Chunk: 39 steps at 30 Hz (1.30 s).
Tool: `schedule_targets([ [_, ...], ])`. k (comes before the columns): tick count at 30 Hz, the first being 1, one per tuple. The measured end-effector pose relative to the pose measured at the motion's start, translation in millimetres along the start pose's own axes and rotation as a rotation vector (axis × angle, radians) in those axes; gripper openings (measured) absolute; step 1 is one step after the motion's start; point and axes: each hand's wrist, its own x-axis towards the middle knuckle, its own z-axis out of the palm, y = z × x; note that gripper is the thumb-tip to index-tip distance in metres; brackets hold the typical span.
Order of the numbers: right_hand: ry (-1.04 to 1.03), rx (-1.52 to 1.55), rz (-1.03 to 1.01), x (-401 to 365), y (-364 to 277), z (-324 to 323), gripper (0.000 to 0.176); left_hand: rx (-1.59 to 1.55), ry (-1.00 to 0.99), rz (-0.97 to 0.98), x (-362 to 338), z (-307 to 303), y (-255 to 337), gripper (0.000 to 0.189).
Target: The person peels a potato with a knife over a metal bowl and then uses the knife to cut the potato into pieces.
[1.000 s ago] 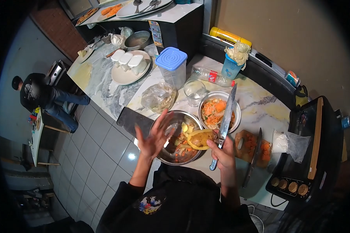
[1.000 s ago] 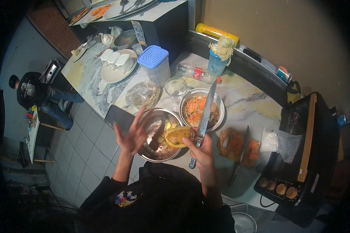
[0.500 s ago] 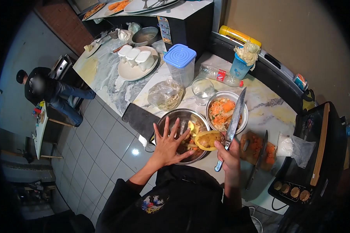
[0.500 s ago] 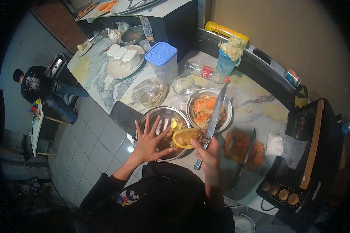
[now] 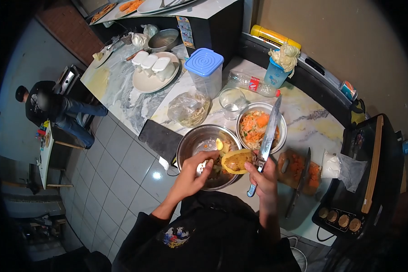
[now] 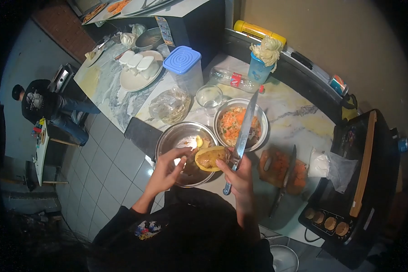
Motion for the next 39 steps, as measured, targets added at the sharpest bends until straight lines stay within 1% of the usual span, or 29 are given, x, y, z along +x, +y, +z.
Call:
schedule_targets([
  [1, -0.033, 0.004, -0.007, 2, 2, 0, 0.043, -0.122, 0.020, -0.033, 2, 4, -11, 0.034],
  [2, -0.064, 0.009, -0.013, 3, 3, 0, 0.044, -0.124, 0.018, -0.034, 4, 4, -17, 0.034],
  [3, -0.114, 0.015, 0.000, 4, 3, -1, 0.047, -0.313, -0.026, -0.140, 9, 3, -23, 0.037],
  [4, -0.110, 0.015, -0.001, 5, 3, 1, 0.047, -0.501, -0.070, -0.246, 13, 2, -28, 0.039],
  [5, -0.137, 0.032, -0.005, 5, 5, 5, 0.048, -0.596, -0.097, -0.340, 15, 5, -31, 0.046],
  [6, -0.167, 0.048, -0.008, 6, 6, 7, 0.049, -0.598, -0.098, -0.341, 17, 7, -37, 0.046],
  [8, -0.205, 0.000, 0.005, 11, 9, 7, 0.050, -1.013, -0.203, -0.592, 20, 13, -50, 0.050],
  [10, -0.266, -0.033, -0.052, 13, 11, 13, 0.048, -1.038, -0.206, -0.590, 21, 18, -52, 0.052],
  [12, -0.279, -0.027, -0.039, 14, 9, 14, 0.046, -0.978, -0.196, -0.474, 23, 21, -50, 0.051],
  [13, -0.306, 0.002, 0.016, 15, 10, 12, 0.046, -0.978, -0.197, -0.473, 23, 22, -51, 0.051],
  [14, -0.333, 0.030, 0.072, 16, 10, 11, 0.045, -1.030, -0.201, -0.485, 23, 23, -52, 0.051],
  [16, -0.337, 0.045, 0.079, 17, 12, 15, 0.045, -1.083, -0.207, -0.497, 23, 25, -48, 0.050],
  [18, -0.338, 0.060, 0.086, 18, 12, 18, 0.044, -1.137, -0.169, -0.596, 23, 27, -39, 0.051],
  [19, -0.360, 0.060, 0.101, 19, 12, 19, 0.044, -1.137, -0.172, -0.597, 22, 27, -44, 0.051],
  [21, -0.382, 0.060, 0.121, 20, 12, 20, 0.045, -1.096, -0.255, -0.543, 20, 25, -55, 0.056],
  [22, -0.390, 0.028, 0.111, 21, 11, 22, 0.045, -1.097, -0.253, -0.544, 20, 25, -55, 0.056],
  [24, -0.398, -0.006, 0.103, 23, 12, 25, 0.045, -1.091, -0.210, -0.451, 21, 27, -49, 0.061],
  [25, -0.376, -0.041, 0.063, 25, 14, 27, 0.044, -1.093, -0.212, -0.454, 20, 27, -40, 0.061],
  [26, -0.352, -0.077, 0.022, 26, 16, 26, 0.043, -1.116, -0.150, -0.462, 18, 26, -27, 0.063],
  [27, -0.349, -0.077, 0.024, 26, 19, 25, 0.043, -1.137, -0.086, -0.470, 17, 25, -19, 0.064],
  [28, -0.308, -0.145, -0.084, 26, 22, 25, 0.039, -1.138, -0.085, -0.473, 17, 25, -17, 0.064],
  [29, -0.268, -0.213, -0.191, 26, 26, 24, 0.036, -1.129, -0.031, -0.459, 18, 24, -16, 0.063],
  [30, -0.270, -0.212, -0.188, 27, 30, 19, 0.036, -1.121, 0.025, -0.445, 18, 23, -15, 0.063],
  [32, -0.198, -0.622, -0.445, 30, 34, 7, 0.030, -1.136, 0.049, -0.462, 19, 23, -19, 0.062],
  [33, -0.202, -0.506, -0.387, 21, 19, 18, 0.030, -1.152, 0.070, -0.476, 19, 23, -21, 0.061],
  [34, -0.204, -0.503, -0.385, 16, 13, 20, 0.030, -1.150, 0.072, -0.477, 20, 22, -24, 0.061],
  [36, -0.204, -0.660, -0.309, 6, 6, 18, 0.032, -1.179, 0.042, -0.468, 20, 21, -30, 0.055],
  [39, -0.209, -0.663, -0.282, -5, 1, 20, 0.032, -1.209, 0.086, -0.482, 22, 23, -23, 0.053],
])
